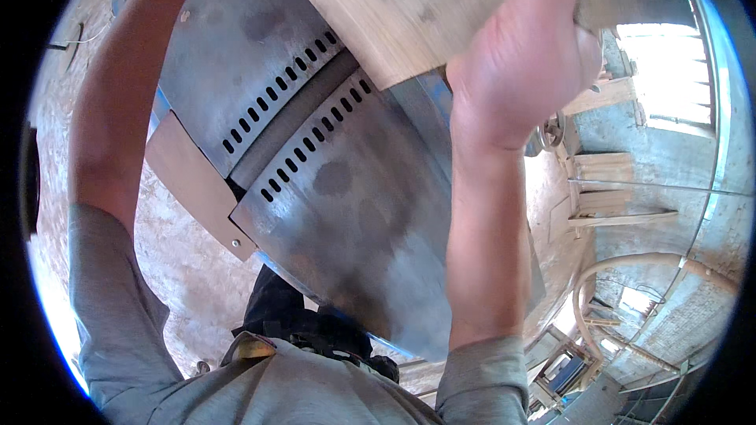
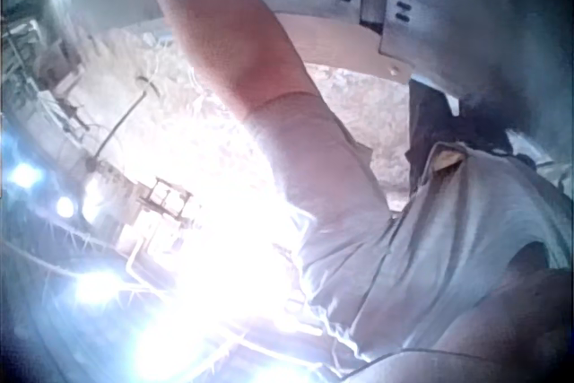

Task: The person uses a jointer machine to smooth the edges of wooden boards, then uses a tape measure to check the length of boards on a table, and finally processes more boards through the jointer.

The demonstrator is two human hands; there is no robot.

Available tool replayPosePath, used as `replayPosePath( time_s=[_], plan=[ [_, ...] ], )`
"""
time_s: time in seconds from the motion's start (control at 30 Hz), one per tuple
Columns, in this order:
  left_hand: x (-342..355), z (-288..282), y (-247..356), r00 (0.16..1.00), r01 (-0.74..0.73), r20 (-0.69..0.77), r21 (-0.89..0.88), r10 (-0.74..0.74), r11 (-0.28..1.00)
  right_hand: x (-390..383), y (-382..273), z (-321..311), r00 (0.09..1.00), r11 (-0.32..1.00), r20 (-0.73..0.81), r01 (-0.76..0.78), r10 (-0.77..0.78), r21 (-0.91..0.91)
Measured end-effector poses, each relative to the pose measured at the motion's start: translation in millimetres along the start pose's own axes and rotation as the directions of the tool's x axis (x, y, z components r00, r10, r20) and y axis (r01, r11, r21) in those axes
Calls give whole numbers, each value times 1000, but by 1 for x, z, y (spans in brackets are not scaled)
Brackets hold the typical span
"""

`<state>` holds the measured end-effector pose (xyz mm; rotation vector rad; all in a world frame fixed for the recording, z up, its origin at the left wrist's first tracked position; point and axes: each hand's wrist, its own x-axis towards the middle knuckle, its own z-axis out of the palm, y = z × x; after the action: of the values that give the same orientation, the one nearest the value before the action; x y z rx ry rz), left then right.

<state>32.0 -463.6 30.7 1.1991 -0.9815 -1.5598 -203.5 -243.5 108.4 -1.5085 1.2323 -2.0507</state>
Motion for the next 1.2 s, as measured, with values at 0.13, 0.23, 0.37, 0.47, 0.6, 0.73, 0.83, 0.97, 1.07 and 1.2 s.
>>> replayPosePath(
  time_s=[0.13,0.23,0.37,0.47,0.6,0.73,0.83,0.97,1.07,1.2],
  plan=[
    [22,-20,5,996,-88,21,-21,88,996,1,-10,66,989,993,-118,93,-85,67],
    [50,-26,15,995,-27,-98,-73,20,997,9,-1,86,990,993,-134,60,-47,98],
    [50,-31,5,990,-139,-43,-106,135,985,23,8,95,984,997,-165,78,-74,18],
    [22,0,-2,986,-157,57,-40,160,987,31,3,72,996,954,-91,-35,8,-297],
    [-16,34,5,997,-83,-7,-37,83,996,36,13,52,997,983,36,-67,74,-173],
    [-67,64,-5,999,-15,-47,-52,13,999,11,-28,11,977,965,12,-207,212,-162],
    [-117,97,-30,998,-52,24,-4,52,999,-17,-72,-47,940,879,-115,-340,320,-334],
    [-170,164,-86,993,-92,-69,0,92,996,-66,-81,-185,954,910,-115,-299,277,-289],
    [-247,220,-113,998,-69,-9,-72,69,995,-110,-122,-294,910,788,-281,-407,306,-462],
    [-359,305,-149,997,-52,-65,-167,41,985,-176,-174,-464,927,183,-175,-245,332,-952]
  ],
)
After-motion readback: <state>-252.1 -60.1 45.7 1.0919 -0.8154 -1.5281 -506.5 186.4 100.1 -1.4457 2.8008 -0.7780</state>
